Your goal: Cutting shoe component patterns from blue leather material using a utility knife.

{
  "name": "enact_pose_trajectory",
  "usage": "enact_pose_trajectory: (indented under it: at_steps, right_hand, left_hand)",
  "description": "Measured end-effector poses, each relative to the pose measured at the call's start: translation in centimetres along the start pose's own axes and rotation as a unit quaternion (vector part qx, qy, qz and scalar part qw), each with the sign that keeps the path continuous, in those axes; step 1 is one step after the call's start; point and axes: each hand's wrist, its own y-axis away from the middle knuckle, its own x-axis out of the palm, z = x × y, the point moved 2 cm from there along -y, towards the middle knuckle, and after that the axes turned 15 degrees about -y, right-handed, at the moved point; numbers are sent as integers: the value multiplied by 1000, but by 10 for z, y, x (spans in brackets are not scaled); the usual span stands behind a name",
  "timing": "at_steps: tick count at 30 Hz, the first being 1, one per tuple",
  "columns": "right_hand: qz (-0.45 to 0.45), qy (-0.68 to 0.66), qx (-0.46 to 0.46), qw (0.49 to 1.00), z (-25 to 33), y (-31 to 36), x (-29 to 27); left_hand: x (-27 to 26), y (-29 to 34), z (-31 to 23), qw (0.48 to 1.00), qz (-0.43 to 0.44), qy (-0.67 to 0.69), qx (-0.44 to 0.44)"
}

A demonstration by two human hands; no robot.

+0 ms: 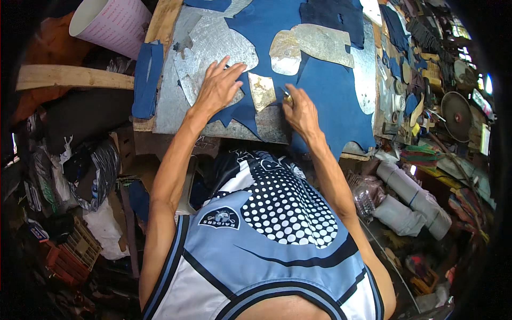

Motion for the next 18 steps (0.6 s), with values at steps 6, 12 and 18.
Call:
enact_pose_trajectory:
  at_steps: [6, 12, 18]
  right_hand:
    - [21, -5, 46, 999, -17, 9, 14]
    - [58, -19, 66, 996, -7, 10, 14]
    - [70, -30, 44, 996, -9, 8, 17]
  left_hand:
    - [28, 2, -9, 999, 31, 33, -11]
    - [32, 4, -9, 999, 51, 2, 7]
    - [28, 1, -4, 997, 67, -7, 30]
